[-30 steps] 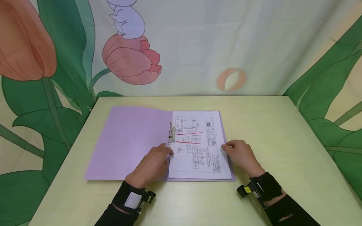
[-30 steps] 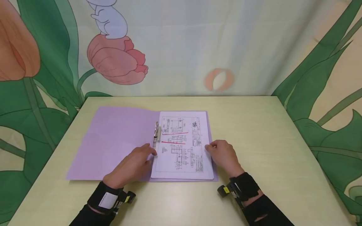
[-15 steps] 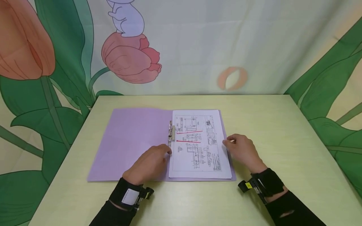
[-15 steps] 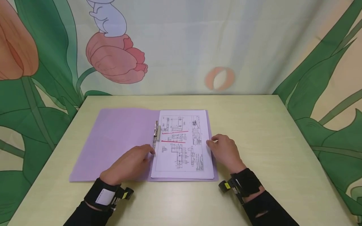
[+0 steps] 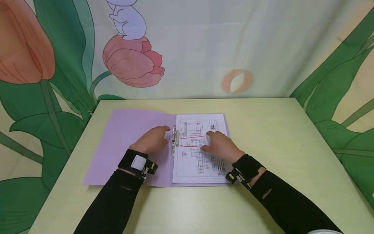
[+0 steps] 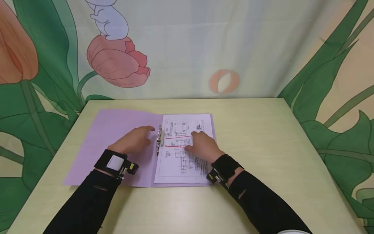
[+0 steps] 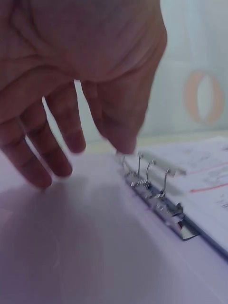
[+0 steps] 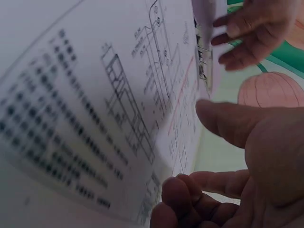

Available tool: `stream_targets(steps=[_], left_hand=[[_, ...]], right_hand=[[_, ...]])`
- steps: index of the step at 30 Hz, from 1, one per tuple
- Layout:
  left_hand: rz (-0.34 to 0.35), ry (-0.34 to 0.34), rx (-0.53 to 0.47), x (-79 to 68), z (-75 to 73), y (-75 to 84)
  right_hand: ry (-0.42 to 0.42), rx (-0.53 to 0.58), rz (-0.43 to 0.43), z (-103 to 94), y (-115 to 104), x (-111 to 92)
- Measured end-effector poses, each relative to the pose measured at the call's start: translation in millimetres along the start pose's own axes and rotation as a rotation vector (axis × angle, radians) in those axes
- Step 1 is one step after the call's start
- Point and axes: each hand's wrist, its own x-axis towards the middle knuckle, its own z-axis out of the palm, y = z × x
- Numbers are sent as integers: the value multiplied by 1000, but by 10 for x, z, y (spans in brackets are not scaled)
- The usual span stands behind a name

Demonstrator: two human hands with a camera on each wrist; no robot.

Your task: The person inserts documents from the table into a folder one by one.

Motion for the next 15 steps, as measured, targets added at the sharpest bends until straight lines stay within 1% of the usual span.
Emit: stream_targets(steps=[3, 6, 8, 11, 13, 15], left_hand=[[9, 14, -29, 160, 7, -1], [4, 21, -47, 275, 28, 17], [-10, 20, -55, 333, 44, 28], [-25, 17, -54, 404, 62, 42], [-25, 18, -46, 445, 70, 46], [-11, 20, -39, 485, 78, 50]], right_hand=[[-41, -58, -30, 61, -71, 85], [-90, -90, -53, 113, -116, 124], [-118, -101, -59, 142, -128, 130], [-137, -101, -54, 161, -132, 124], [-141, -98, -52, 162, -133, 122], [-146, -93, -47, 159, -133, 121]])
